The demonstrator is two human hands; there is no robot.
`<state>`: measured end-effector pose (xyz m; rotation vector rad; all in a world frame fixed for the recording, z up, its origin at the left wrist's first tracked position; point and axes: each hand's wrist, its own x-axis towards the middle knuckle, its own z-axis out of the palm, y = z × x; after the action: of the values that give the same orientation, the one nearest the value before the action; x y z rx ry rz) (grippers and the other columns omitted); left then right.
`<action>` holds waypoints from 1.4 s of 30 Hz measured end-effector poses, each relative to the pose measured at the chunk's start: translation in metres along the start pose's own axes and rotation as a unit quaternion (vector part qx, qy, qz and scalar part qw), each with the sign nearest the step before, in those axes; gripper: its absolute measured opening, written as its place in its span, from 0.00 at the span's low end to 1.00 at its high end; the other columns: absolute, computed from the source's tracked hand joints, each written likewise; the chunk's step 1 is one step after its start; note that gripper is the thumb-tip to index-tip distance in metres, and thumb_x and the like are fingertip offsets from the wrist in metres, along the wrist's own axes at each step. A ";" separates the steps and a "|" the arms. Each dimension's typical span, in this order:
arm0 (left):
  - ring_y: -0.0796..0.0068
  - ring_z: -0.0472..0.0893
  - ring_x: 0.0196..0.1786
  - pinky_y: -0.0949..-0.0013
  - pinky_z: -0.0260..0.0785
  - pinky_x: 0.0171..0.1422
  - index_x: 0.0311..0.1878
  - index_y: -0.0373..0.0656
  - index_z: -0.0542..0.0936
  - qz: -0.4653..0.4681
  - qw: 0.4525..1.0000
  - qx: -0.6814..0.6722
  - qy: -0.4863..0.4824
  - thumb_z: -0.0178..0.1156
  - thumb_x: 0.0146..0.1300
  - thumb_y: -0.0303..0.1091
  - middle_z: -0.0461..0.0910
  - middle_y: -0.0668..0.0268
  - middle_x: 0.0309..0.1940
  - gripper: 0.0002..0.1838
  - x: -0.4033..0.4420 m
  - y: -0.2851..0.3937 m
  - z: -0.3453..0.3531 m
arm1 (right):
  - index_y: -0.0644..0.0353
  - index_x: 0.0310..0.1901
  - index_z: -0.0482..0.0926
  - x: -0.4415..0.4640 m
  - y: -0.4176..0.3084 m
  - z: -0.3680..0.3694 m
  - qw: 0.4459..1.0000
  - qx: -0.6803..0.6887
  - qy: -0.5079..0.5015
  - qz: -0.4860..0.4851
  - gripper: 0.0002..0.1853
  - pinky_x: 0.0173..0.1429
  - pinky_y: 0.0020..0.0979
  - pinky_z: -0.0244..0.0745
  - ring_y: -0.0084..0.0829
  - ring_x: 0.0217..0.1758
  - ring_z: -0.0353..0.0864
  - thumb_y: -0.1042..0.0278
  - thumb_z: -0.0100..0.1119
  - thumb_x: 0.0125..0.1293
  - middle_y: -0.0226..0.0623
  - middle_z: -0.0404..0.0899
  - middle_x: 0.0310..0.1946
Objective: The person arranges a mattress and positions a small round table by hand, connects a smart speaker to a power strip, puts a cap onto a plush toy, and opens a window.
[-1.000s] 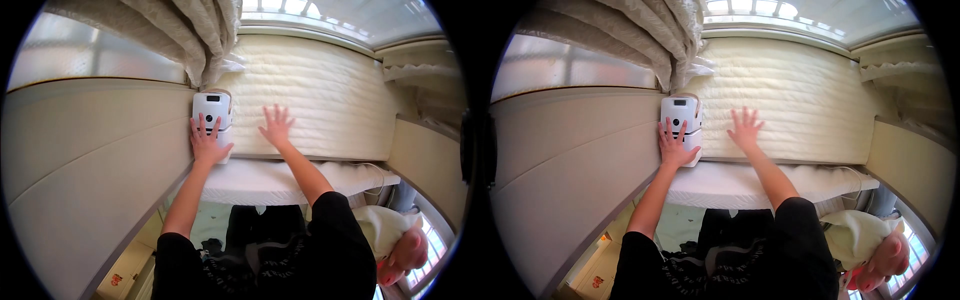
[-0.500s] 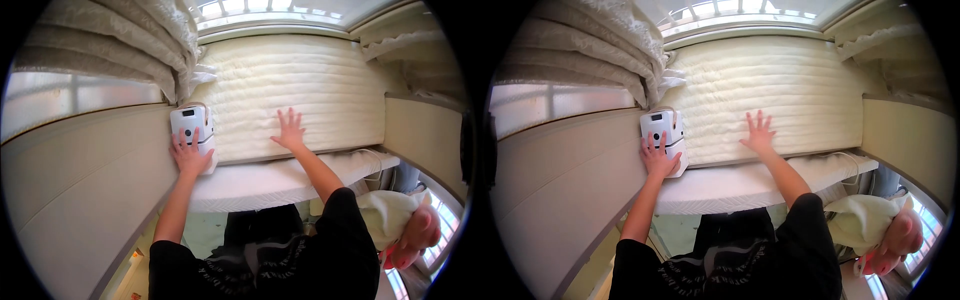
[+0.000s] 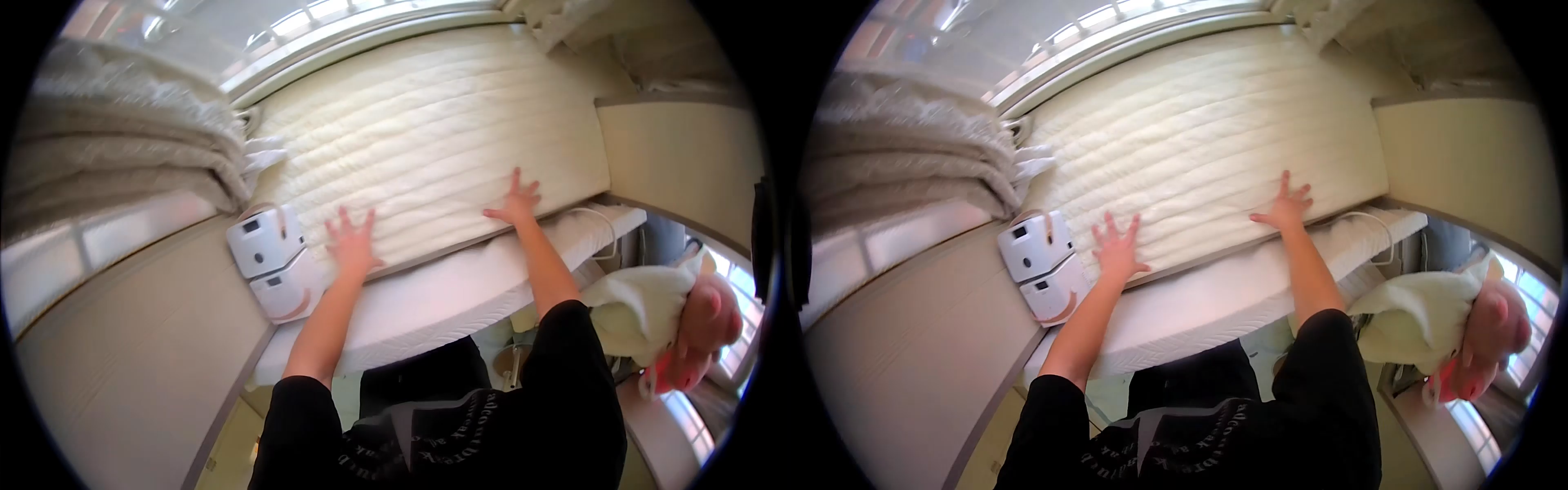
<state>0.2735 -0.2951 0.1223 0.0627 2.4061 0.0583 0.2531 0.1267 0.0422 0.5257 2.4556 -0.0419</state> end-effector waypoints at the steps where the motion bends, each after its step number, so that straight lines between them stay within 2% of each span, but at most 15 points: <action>1: 0.16 0.45 0.80 0.32 0.72 0.70 0.84 0.81 0.47 -0.001 1.000 -0.002 0.012 0.88 0.33 0.54 0.36 0.44 0.85 0.75 0.005 -0.005 0.017 | 0.45 0.84 0.27 -0.005 -0.010 -0.008 1.000 0.003 -0.006 0.004 0.85 0.76 0.78 0.49 0.76 0.84 0.35 0.33 0.86 0.36 0.72 0.38 0.81; 7: 0.12 0.55 0.75 0.43 0.84 0.56 0.84 0.79 0.49 0.002 1.000 0.012 0.018 0.88 0.32 0.43 0.39 0.36 0.83 0.75 0.013 -0.002 0.026 | 0.40 0.84 0.27 -0.018 -0.031 -0.031 0.996 0.043 -0.041 0.068 0.85 0.71 0.75 0.65 0.79 0.82 0.36 0.37 0.89 0.35 0.73 0.31 0.81; 12: 0.13 0.57 0.74 0.45 0.84 0.55 0.84 0.78 0.46 0.005 0.999 0.027 0.025 0.89 0.32 0.44 0.39 0.34 0.82 0.77 0.016 -0.002 0.030 | 0.56 0.83 0.25 -0.014 -0.030 -0.029 0.997 0.033 -0.051 0.038 0.88 0.80 0.74 0.40 0.77 0.83 0.34 0.34 0.86 0.35 0.83 0.41 0.77; 15: 0.13 0.57 0.74 0.45 0.83 0.57 0.85 0.76 0.44 -0.003 0.998 0.054 0.017 0.89 0.32 0.44 0.38 0.33 0.82 0.79 0.018 0.002 0.029 | 0.45 0.84 0.26 -0.009 -0.035 -0.046 0.991 0.057 -0.091 0.080 0.83 0.77 0.75 0.50 0.77 0.83 0.34 0.37 0.86 0.39 0.75 0.33 0.80; 17: 0.12 0.58 0.74 0.44 0.81 0.62 0.85 0.75 0.43 0.056 0.993 0.056 0.086 0.89 0.32 0.45 0.37 0.32 0.82 0.80 0.022 -0.010 0.045 | 0.31 0.84 0.27 -0.014 -0.034 -0.057 0.978 0.110 -0.134 0.115 0.78 0.71 0.77 0.65 0.76 0.83 0.33 0.42 0.85 0.46 0.65 0.20 0.83; 20: 0.14 0.55 0.76 0.39 0.73 0.70 0.85 0.70 0.40 0.027 0.997 0.066 0.031 0.90 0.31 0.47 0.37 0.28 0.81 0.81 0.020 0.005 0.032 | 0.38 0.85 0.44 -0.057 -0.047 -0.096 0.995 0.035 -0.078 0.043 0.62 0.71 0.77 0.62 0.69 0.83 0.48 0.42 0.77 0.57 0.63 0.39 0.83; 21: 0.16 0.54 0.77 0.37 0.69 0.73 0.86 0.67 0.40 -0.007 0.997 0.074 -0.015 0.90 0.31 0.48 0.37 0.27 0.80 0.82 0.013 0.013 0.020 | 0.40 0.81 0.52 -0.077 -0.043 -0.102 0.996 0.062 -0.063 -0.008 0.54 0.73 0.71 0.63 0.63 0.79 0.57 0.43 0.76 0.59 0.61 0.52 0.78; 22: 0.25 0.49 0.82 0.33 0.56 0.80 0.86 0.59 0.39 -0.004 0.997 0.070 -0.030 0.90 0.31 0.50 0.39 0.24 0.79 0.83 0.010 0.017 0.014 | 0.43 0.78 0.61 -0.099 -0.039 -0.106 0.993 0.090 -0.045 -0.057 0.46 0.74 0.65 0.64 0.58 0.75 0.67 0.44 0.74 0.61 0.58 0.64 0.72; 23: 0.27 0.48 0.83 0.32 0.54 0.81 0.86 0.57 0.39 0.003 0.996 0.081 -0.025 0.90 0.32 0.50 0.40 0.23 0.79 0.83 0.009 0.017 0.015 | 0.46 0.74 0.70 -0.122 -0.033 -0.104 0.987 0.117 -0.024 -0.104 0.40 0.75 0.59 0.65 0.52 0.71 0.76 0.45 0.72 0.63 0.56 0.76 0.67; 26: 0.31 0.46 0.84 0.32 0.50 0.82 0.86 0.55 0.38 0.017 0.994 0.111 -0.013 0.90 0.34 0.49 0.40 0.22 0.78 0.82 0.007 0.020 0.016 | 0.52 0.47 0.88 -0.200 -0.023 -0.078 0.967 0.218 0.102 -0.084 0.17 0.70 0.53 0.71 0.40 0.46 0.87 0.49 0.68 0.67 0.39 0.89 0.35; 29: 0.32 0.45 0.85 0.31 0.49 0.82 0.86 0.54 0.38 0.015 0.993 0.113 -0.011 0.89 0.35 0.49 0.40 0.21 0.78 0.82 0.006 0.021 0.019 | 0.53 0.29 0.86 -0.230 -0.014 -0.057 0.914 0.269 0.295 -0.067 0.14 0.65 0.49 0.74 0.40 0.30 0.83 0.52 0.69 0.65 0.32 0.79 0.16; 30: 0.32 0.45 0.85 0.31 0.49 0.82 0.86 0.54 0.37 0.018 0.993 0.115 -0.011 0.89 0.35 0.49 0.41 0.20 0.78 0.82 0.006 0.020 0.021 | 0.53 0.22 0.83 -0.226 -0.014 -0.051 0.879 0.315 0.353 -0.054 0.17 0.55 0.43 0.77 0.42 0.24 0.79 0.53 0.70 0.63 0.36 0.74 0.13; 37: 0.34 0.43 0.85 0.27 0.51 0.80 0.86 0.53 0.34 0.029 0.989 0.146 0.004 0.89 0.35 0.51 0.45 0.19 0.77 0.84 0.006 0.019 0.032 | 0.55 0.20 0.82 -0.222 -0.014 -0.049 0.802 0.354 0.474 -0.082 0.15 0.37 0.43 0.74 0.46 0.21 0.78 0.54 0.71 0.56 0.39 0.72 0.10; 41: 0.29 0.61 0.79 0.33 0.57 0.79 0.85 0.52 0.32 0.030 0.984 0.171 0.023 0.89 0.34 0.51 0.44 0.15 0.75 0.86 0.014 0.015 0.040 | 0.56 0.19 0.81 -0.224 -0.016 -0.058 0.801 0.361 0.472 -0.079 0.16 0.35 0.44 0.74 0.47 0.21 0.78 0.54 0.70 0.54 0.40 0.73 0.11; 42: 0.27 0.73 0.69 0.39 0.66 0.75 0.85 0.52 0.30 0.037 0.982 0.186 0.007 0.85 0.42 0.54 0.42 0.13 0.74 0.81 0.025 0.007 0.043 | 0.56 0.19 0.80 -0.227 -0.016 -0.058 0.793 0.360 0.483 -0.083 0.16 0.34 0.45 0.74 0.47 0.21 0.78 0.54 0.70 0.53 0.40 0.73 0.11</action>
<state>0.2834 -0.2851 0.0740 0.3242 2.3976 -0.3595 0.3795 0.0390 0.2199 0.7695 3.4605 -1.0670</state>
